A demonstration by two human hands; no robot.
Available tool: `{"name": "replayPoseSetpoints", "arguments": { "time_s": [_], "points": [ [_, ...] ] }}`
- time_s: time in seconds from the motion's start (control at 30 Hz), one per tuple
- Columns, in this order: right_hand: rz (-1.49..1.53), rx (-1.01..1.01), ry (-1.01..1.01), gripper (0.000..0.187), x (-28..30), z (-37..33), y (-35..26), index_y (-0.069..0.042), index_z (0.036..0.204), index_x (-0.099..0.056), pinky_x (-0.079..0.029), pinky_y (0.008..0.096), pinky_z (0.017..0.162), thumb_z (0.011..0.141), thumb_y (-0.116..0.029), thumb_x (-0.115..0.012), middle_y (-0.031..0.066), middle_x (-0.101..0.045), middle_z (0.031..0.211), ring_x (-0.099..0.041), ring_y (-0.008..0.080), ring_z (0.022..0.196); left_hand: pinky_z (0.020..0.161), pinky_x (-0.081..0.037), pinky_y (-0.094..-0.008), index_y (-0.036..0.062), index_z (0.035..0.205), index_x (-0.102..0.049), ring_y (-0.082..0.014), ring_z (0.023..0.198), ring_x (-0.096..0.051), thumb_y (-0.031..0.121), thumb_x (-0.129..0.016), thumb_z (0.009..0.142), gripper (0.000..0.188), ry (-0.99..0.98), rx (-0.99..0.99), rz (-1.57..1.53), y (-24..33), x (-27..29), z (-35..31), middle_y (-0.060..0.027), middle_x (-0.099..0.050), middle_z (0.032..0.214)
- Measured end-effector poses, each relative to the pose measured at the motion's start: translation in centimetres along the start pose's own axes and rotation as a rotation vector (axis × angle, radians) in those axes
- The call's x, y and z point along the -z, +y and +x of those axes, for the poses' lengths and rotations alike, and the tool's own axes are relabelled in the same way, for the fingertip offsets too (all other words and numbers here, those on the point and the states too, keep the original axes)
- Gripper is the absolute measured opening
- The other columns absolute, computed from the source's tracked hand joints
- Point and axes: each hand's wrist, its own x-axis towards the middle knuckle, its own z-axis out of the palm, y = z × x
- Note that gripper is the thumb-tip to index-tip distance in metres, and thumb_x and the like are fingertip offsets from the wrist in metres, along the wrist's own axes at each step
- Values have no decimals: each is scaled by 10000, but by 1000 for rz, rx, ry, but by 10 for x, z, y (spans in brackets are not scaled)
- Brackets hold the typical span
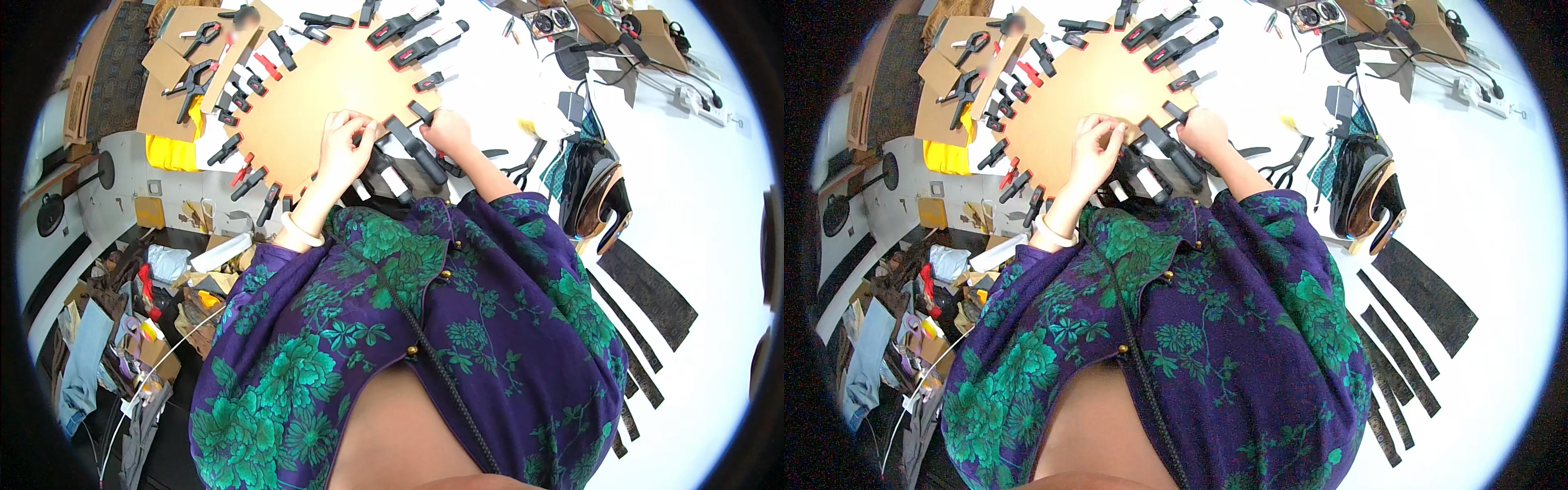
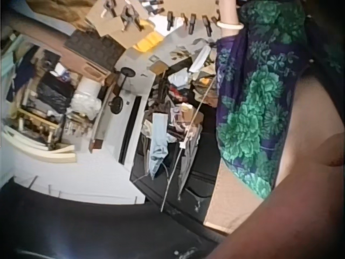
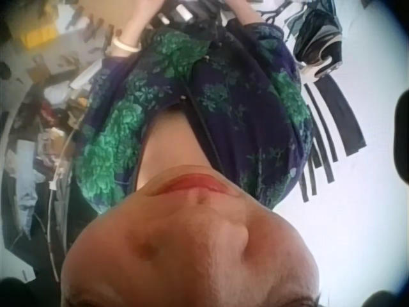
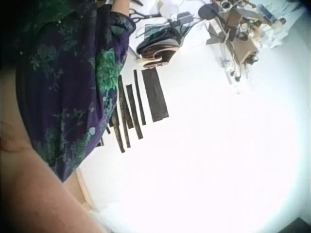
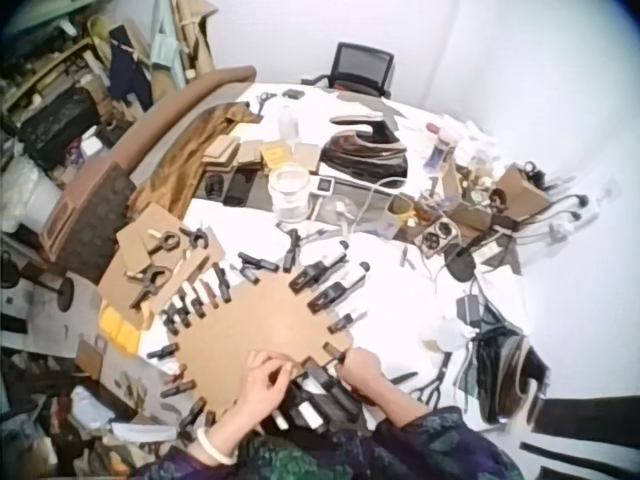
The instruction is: The person assembles a circular wooden board by attaching numerous black and red clamps around its perimeter. They pick up clamps from the table, position them on the board, and secure them in place, occasionally adjusting their positions.
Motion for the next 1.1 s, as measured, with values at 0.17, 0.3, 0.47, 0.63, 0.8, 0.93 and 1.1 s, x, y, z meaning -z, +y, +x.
{"name": "replayPoseSetpoints", "arguments": {
  "time_s": [0.17,0.3,0.47,0.63,0.8,0.93,1.1],
  "points": [
    [10,-11,7,362,-1,2,2,23,823,-708,-561,484,776,766,-333,-673,238,-700,839,-693,400,822,823,-490,-384,5,838,-706,-295,921,-587,143,-700,868,140,15,36,-36,-7,2,-2,-111,-654,898],
    [-27,-39,-49,382,0,5,6,21,835,-713,-562,477,795,770,-354,-674,234,-706,871,-692,400,850,811,-493,-387,-3,838,-701,-304,907,-599,143,-694,870,150,9,61,-53,-6,5,-3,-123,-652,882],
    [-81,-11,-81,345,19,10,12,-4,839,-732,-574,472,780,751,-335,-685,214,-713,828,-705,383,820,807,-493,-387,-4,839,-701,-306,902,-605,144,-690,871,152,-13,70,-49,-10,6,-3,-122,-653,885],
    [-98,-13,-39,355,12,10,11,11,799,-722,-573,479,756,747,-338,-680,231,-699,783,-699,403,781,805,-491,-392,4,837,-703,-309,909,-605,153,-696,860,151,-34,76,-89,-5,-3,-1,-123,-652,880],
    [-50,-21,41,357,-2,10,13,10,782,-719,-576,480,730,747,-344,-686,238,-692,761,-697,410,758,834,-499,-390,37,837,-719,-281,920,-630,193,-757,802,165,-43,-32,140,0,-39,25,-113,-651,862],
    [-65,-92,-19,390,5,7,0,-19,863,-730,-578,470,762,787,-399,-683,204,-719,832,-715,373,812,912,-437,-450,86,893,-676,-313,1040,-566,352,-848,668,389,-241,62,426,9,-70,58,-120,-617,959],
    [-42,-101,-44,380,5,9,4,-30,872,-735,-578,457,769,800,-399,-681,193,-721,839,-715,371,821,908,-406,-476,98,802,-636,-297,1121,-498,389,-885,586,440,-363,127,461,1,-79,62,-94,-574,1034]
  ]
}}
